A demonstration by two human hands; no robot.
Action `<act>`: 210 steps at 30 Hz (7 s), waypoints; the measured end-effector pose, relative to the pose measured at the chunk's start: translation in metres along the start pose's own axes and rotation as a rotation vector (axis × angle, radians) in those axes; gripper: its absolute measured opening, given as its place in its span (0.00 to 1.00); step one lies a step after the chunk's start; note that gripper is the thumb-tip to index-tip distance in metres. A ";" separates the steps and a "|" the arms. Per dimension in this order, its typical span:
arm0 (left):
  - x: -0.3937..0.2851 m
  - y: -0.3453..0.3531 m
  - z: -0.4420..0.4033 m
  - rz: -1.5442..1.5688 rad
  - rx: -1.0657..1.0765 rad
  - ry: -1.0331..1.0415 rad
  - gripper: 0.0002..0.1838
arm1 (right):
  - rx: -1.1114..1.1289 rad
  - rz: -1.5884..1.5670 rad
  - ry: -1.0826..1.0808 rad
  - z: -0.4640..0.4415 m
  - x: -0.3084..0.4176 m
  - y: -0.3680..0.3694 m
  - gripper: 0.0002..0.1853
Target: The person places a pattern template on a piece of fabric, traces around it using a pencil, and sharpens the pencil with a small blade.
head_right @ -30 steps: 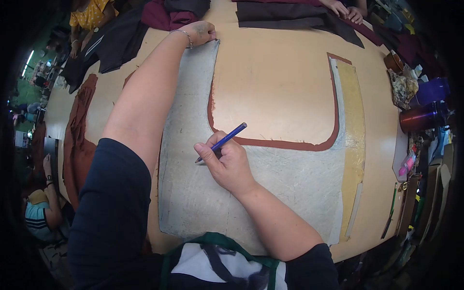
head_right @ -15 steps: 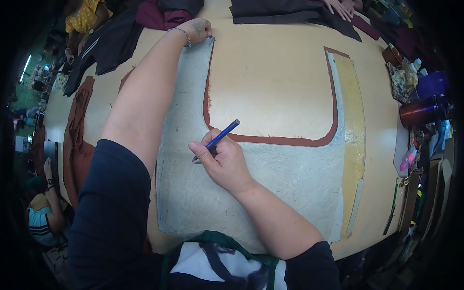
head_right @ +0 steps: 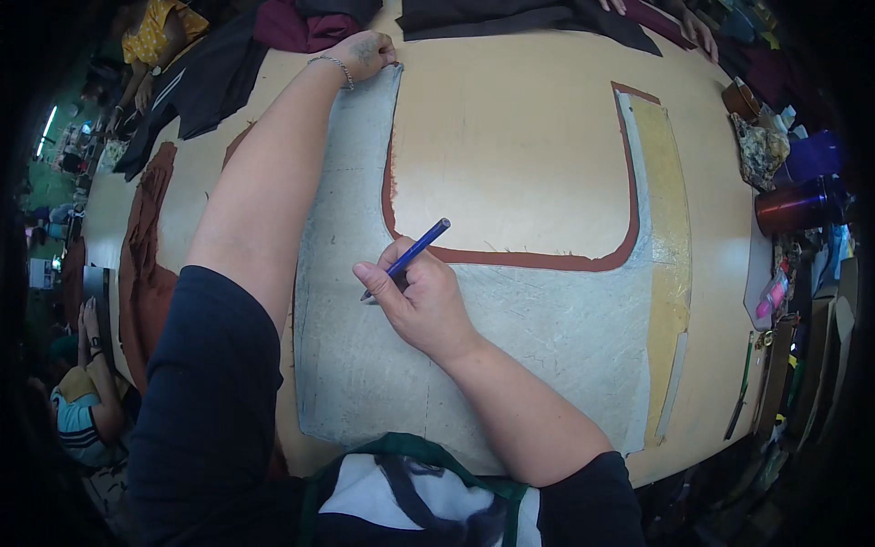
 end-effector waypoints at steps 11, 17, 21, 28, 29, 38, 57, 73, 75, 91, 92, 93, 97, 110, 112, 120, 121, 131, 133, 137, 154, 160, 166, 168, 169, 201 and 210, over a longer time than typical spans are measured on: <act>0.000 -0.002 -0.001 -0.003 -0.026 -0.008 0.10 | 0.010 -0.007 0.039 0.000 -0.004 0.001 0.12; 0.000 0.000 -0.001 -0.005 -0.037 0.007 0.08 | -0.031 0.025 -0.036 -0.001 0.002 -0.001 0.14; -0.001 0.001 -0.001 0.013 -0.022 0.010 0.09 | -0.027 0.052 -0.040 -0.001 0.002 -0.002 0.14; 0.000 -0.001 0.001 0.039 -0.042 0.006 0.08 | -0.034 0.038 -0.034 -0.001 0.003 -0.001 0.14; 0.000 -0.002 0.001 0.048 -0.045 0.013 0.08 | -0.033 0.043 -0.036 -0.001 0.003 -0.001 0.14; 0.034 0.040 -0.028 1.422 -0.146 -0.411 0.33 | -0.034 0.027 -0.040 -0.001 0.000 -0.001 0.14; -0.033 0.021 0.130 0.300 -0.534 -0.126 0.15 | -0.212 -0.506 0.056 -0.003 -0.014 -0.024 0.11; -0.020 0.024 0.133 0.180 -0.293 -0.280 0.23 | -0.403 0.057 -0.228 -0.178 0.003 -0.080 0.08; -0.021 0.022 0.135 0.151 -0.290 -0.284 0.23 | -0.384 0.222 -0.236 -0.199 -0.002 -0.082 0.08; -0.018 0.025 0.131 0.206 -0.307 -0.285 0.23 | -0.473 0.633 -0.316 -0.194 0.013 -0.071 0.11; -0.018 0.025 0.131 0.199 -0.305 -0.287 0.23 | -0.459 0.667 -0.341 -0.186 0.017 -0.066 0.10; -0.018 0.025 0.131 0.193 -0.303 -0.289 0.23 | -0.445 0.703 -0.366 -0.173 0.023 -0.060 0.10; -0.019 0.024 0.133 0.227 -0.299 -0.288 0.23 | -0.300 0.622 -0.390 -0.138 0.020 -0.047 0.09; -0.018 0.025 0.130 0.228 -0.293 -0.301 0.22 | -0.237 0.763 -0.376 -0.107 0.037 -0.030 0.07; -0.017 0.026 0.130 0.230 -0.301 -0.306 0.22 | -0.128 0.696 -0.434 -0.066 0.043 -0.015 0.06; -0.016 0.027 0.129 0.102 -0.258 -0.329 0.21 | -0.269 0.578 -0.396 -0.129 0.021 -0.045 0.10; -0.016 0.027 0.129 0.140 -0.267 -0.328 0.21 | -0.281 0.593 -0.375 -0.141 0.023 -0.046 0.10; -0.017 0.025 0.131 0.197 -0.331 -0.312 0.21 | -0.030 0.760 -0.644 -0.012 0.056 0.001 0.07; -0.016 0.024 0.131 0.176 -0.374 -0.311 0.22 | -0.123 0.610 -0.559 -0.008 0.041 -0.015 0.07; -0.016 0.009 0.148 0.253 -0.457 -0.390 0.13 | -0.174 0.516 -0.405 -0.012 0.030 -0.024 0.07; -0.080 0.049 0.254 -0.039 -0.146 -0.191 0.58 | -0.185 0.377 -0.280 -0.019 0.010 -0.031 0.07; -0.080 0.049 0.253 -0.041 -0.138 -0.180 0.58 | -0.191 0.411 -0.261 -0.043 0.012 -0.025 0.07; -0.080 0.049 0.254 -0.036 -0.146 -0.180 0.58 | -0.161 0.460 -0.235 -0.050 0.020 -0.022 0.07; -0.080 0.048 0.254 -0.028 -0.151 -0.185 0.58 | -0.085 0.517 -0.220 -0.033 0.023 -0.023 0.06; -0.079 0.048 0.255 -0.028 -0.154 -0.185 0.57 | -0.048 0.565 -0.216 -0.021 0.027 -0.026 0.06; -0.080 0.049 0.255 -0.025 -0.125 -0.217 0.57 | -0.134 0.543 -0.027 0.022 0.017 -0.102 0.05; -0.078 0.048 0.256 0.038 -0.137 -0.205 0.57 | -0.087 0.563 -0.124 -0.024 0.031 -0.029 0.07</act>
Point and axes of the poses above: each hand's wrist, its own z-axis away from the middle knuckle, its own y-axis out of the palm, x = y × z, the point moved 9 cm from there along -z, towards the middle knuckle, and after that the axes turned 8 degrees about z, right-handed, at the moved point
